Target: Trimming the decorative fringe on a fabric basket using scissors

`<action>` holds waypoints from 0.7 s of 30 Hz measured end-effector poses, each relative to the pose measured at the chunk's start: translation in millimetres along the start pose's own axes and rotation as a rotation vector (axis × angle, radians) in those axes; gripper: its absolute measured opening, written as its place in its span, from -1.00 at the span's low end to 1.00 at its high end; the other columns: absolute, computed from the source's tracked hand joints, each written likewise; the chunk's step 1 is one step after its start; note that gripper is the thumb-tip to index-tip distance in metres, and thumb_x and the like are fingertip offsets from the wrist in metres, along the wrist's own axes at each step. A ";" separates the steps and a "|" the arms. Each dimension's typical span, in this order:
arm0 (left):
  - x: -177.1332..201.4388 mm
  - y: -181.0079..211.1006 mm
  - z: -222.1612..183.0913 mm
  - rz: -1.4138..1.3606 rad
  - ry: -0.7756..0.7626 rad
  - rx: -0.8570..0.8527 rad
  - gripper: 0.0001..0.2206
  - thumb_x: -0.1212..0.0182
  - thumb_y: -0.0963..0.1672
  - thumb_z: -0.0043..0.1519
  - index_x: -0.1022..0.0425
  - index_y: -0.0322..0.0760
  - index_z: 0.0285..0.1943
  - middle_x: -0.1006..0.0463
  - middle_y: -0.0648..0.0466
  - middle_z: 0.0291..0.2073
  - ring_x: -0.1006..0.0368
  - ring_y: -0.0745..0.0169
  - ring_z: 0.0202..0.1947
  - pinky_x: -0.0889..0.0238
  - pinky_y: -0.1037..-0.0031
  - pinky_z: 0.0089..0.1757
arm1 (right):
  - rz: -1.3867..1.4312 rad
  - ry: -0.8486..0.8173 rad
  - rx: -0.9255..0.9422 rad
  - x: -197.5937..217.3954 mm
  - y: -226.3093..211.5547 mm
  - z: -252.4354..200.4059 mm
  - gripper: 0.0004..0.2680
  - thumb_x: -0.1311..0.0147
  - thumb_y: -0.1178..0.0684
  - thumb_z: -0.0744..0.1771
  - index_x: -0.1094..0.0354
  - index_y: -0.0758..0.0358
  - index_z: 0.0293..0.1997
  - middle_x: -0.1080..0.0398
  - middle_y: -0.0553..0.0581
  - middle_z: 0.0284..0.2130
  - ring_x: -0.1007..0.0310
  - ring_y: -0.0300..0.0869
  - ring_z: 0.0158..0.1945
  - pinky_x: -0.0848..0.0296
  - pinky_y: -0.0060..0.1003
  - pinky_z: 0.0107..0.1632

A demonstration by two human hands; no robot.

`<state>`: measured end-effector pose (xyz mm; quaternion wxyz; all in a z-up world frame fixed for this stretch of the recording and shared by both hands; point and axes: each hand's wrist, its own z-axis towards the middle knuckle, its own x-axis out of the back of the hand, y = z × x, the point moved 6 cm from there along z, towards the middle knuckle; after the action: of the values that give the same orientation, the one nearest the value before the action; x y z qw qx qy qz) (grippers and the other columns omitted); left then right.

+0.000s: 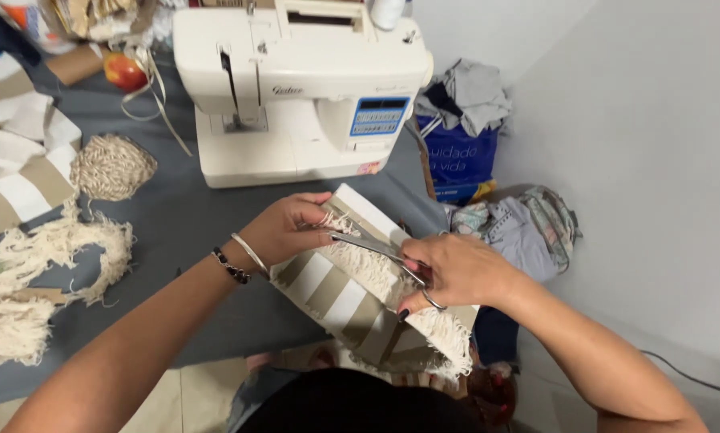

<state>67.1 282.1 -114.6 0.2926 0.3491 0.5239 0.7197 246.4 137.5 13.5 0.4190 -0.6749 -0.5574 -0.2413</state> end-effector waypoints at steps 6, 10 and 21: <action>-2.6 8.6 -14.8 -0.083 0.061 -0.026 -0.72 -0.55 -0.09 0.03 -0.70 -0.35 -0.19 -0.61 -0.17 -0.13 -0.33 -0.15 0.31 -0.02 0.17 0.29 | -0.033 0.016 -0.033 -6.7 -26.4 19.0 -0.50 -0.29 -0.58 0.09 -0.34 0.01 -0.30 -0.47 0.17 -0.48 -0.57 0.21 -0.27 -0.52 0.08 -0.17; -7.3 13.5 -18.7 -0.213 0.068 -0.027 -0.72 -0.52 -0.06 0.06 -0.69 -0.36 -0.21 -0.59 -0.18 -0.13 -0.28 -0.16 0.35 0.05 0.14 0.33 | -0.006 0.006 -0.068 -18.1 -18.7 24.0 -0.53 -0.29 -0.56 0.11 -0.30 0.00 -0.35 -0.45 0.13 -0.52 -0.58 0.17 -0.30 -0.53 0.04 -0.19; -7.6 13.6 -20.9 -0.188 0.079 -0.059 -0.83 -0.48 -0.08 0.09 -0.71 -0.26 -0.30 -0.67 0.07 -0.43 -0.33 0.10 0.34 0.06 0.30 0.33 | 0.026 -0.025 -0.013 -15.6 -26.0 27.4 -0.54 -0.33 -0.52 0.11 -0.28 0.03 -0.45 -0.38 0.03 -0.65 -0.53 -0.04 -0.50 -0.56 -0.18 -0.35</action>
<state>53.8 260.8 -107.3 0.3480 0.2614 0.5441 0.7173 213.6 152.5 -5.7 0.4105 -0.6879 -0.5522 -0.2310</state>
